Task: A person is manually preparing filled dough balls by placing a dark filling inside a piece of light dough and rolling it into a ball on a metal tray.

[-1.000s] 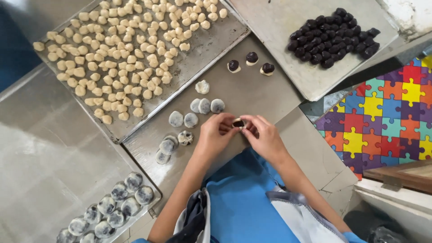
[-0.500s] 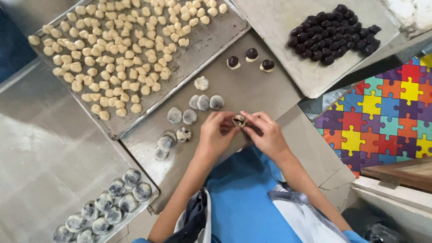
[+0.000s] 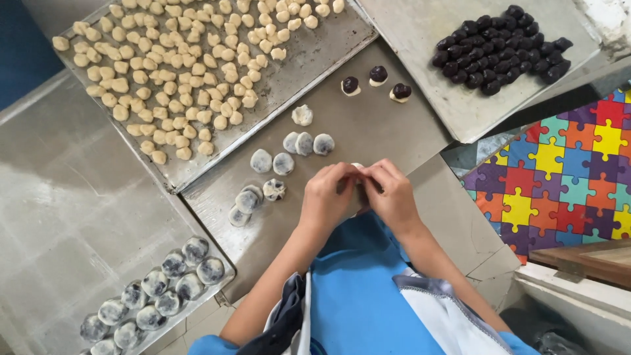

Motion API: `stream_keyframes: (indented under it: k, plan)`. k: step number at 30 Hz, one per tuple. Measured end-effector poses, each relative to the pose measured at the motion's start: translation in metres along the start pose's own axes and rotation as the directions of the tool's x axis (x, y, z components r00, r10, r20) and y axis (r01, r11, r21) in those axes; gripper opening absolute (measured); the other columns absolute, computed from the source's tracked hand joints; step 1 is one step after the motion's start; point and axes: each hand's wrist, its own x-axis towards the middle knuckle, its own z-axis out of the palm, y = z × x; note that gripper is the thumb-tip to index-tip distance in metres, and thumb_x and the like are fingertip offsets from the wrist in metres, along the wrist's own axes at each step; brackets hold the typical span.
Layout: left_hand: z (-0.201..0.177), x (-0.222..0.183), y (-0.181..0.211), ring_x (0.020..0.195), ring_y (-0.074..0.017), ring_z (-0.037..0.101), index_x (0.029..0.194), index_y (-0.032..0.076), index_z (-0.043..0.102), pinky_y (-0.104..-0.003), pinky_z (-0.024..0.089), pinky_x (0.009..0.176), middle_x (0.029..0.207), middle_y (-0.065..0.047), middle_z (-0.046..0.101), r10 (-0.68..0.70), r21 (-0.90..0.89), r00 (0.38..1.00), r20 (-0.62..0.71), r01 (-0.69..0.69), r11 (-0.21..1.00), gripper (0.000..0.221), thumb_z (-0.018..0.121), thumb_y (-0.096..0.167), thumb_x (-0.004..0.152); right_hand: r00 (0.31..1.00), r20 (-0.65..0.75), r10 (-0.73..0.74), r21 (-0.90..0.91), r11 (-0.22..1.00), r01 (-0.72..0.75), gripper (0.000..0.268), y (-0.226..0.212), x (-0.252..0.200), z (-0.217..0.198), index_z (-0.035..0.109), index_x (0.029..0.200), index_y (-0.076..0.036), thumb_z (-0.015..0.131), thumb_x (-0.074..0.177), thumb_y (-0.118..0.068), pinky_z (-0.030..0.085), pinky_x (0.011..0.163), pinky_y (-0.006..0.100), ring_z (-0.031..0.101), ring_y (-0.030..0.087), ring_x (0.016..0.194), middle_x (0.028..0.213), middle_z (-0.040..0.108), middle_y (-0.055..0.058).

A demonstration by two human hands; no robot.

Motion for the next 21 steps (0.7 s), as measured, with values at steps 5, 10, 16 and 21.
stream_keyframes:
  k: [5, 10, 16, 21]
  plan:
    - [-0.020, 0.002, 0.024, 0.089, -0.0236, 0.062, 0.108, 0.016, 0.062, -0.034, 0.053, 0.076, 0.097, -0.004, 0.060, 0.149, 0.189, 0.985, -0.083, -0.132, 0.973, 0.031, 0.068, 0.009, 0.079, 0.986, 0.097, 0.132, 0.046, 0.989, -0.137, 0.009, -0.021, 0.025, -0.026, 0.071, 0.088, -0.016, 0.072, 0.082, -0.023, 0.054, 0.063, 0.027, 0.066, 0.018, 0.068, 0.071, 0.063, 0.001]
    - [-0.005, 0.002, -0.002, 0.087, -0.0308, 0.058, 0.115, 0.012, 0.056, -0.041, 0.050, 0.071, 0.098, -0.007, 0.051, 0.130, 0.316, 0.987, 0.093, -0.154, 0.936, 0.054, 0.079, 0.019, 0.066, 0.509, 0.586, 0.630, -0.409, 0.773, -0.485, 0.051, -0.039, 0.074, -0.042, 0.068, 0.069, -0.006, 0.065, 0.075, -0.057, 0.051, 0.070, 0.036, 0.067, 0.028, 0.071, 0.064, 0.068, 0.013]
    - [0.006, 0.006, -0.011, 0.079, -0.0318, 0.062, 0.101, 0.009, 0.060, -0.038, 0.053, 0.070, 0.089, -0.006, 0.051, 0.192, 0.166, 0.979, 0.066, -0.200, 0.966, 0.036, 0.077, 0.007, 0.069, 0.379, 0.618, 0.688, -0.624, 0.723, -0.295, 0.041, -0.037, 0.096, -0.028, 0.071, 0.058, -0.011, 0.065, 0.080, -0.045, 0.052, 0.052, 0.029, 0.066, 0.018, 0.049, 0.049, 0.065, 0.004]
    - [0.003, 0.008, -0.012, 0.079, -0.0291, 0.061, 0.101, 0.011, 0.060, -0.039, 0.052, 0.069, 0.089, -0.005, 0.052, 0.249, 0.245, 0.967, 0.050, -0.254, 0.936, 0.039, 0.080, 0.020, 0.068, 0.451, 0.639, 0.623, -0.637, 0.758, -0.144, 0.045, -0.017, 0.097, -0.019, 0.069, 0.051, -0.014, 0.064, 0.079, -0.049, 0.053, 0.048, 0.034, 0.062, 0.017, 0.039, 0.042, 0.060, -0.001]
